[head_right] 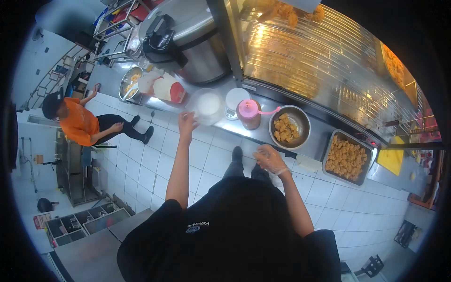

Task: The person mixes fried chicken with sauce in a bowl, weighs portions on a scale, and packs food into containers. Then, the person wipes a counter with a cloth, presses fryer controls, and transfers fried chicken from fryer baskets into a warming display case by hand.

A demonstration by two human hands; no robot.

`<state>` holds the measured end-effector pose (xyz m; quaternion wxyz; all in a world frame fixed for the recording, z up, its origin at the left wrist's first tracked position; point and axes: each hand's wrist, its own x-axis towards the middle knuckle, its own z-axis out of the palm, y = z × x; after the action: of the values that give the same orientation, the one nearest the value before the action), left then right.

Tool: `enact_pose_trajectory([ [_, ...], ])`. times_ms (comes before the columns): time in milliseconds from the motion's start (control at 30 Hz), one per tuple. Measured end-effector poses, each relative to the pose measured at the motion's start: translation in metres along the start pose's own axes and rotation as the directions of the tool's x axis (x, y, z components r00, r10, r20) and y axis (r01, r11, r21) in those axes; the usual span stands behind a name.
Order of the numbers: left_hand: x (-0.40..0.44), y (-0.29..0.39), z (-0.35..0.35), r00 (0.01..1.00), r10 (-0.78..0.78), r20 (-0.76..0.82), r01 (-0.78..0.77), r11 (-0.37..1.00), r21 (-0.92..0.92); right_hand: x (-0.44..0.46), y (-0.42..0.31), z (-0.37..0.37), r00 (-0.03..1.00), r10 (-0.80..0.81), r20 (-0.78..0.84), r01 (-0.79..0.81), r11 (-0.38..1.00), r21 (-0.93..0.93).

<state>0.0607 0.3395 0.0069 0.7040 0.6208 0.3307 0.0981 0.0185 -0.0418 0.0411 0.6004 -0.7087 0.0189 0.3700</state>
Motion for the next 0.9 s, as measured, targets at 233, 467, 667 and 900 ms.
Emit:
enact_pose_trajectory([
  [233, 0.0, -0.015, 0.008, 0.953, 0.286, -0.104, -0.251, 0.932, 0.262, 0.002, 0.002, 0.013, 0.983, 0.05, -0.178, -0.003, 0.967, 0.255],
  [467, -0.081, 0.046, 0.127, 0.65, 0.382, 0.656, -0.628, 0.757, 0.181, 0.017, -0.002, 0.036, 0.961, 0.274, 0.036, -0.2, 0.603, 0.772],
  [667, -0.074, 0.052, 0.144, 0.609, 0.246, 0.754, -0.578, 0.789, 0.209, 0.056, -0.028, 0.061, 0.998, 0.048, 0.051, -0.061, 0.237, 0.97],
  [900, -0.13, 0.107, 0.136, -0.022, 0.631, 0.775, -0.857, 0.388, -0.34, 0.02, -0.062, 0.047, 0.909, -0.338, -0.242, 0.188, -0.185, 0.965],
])
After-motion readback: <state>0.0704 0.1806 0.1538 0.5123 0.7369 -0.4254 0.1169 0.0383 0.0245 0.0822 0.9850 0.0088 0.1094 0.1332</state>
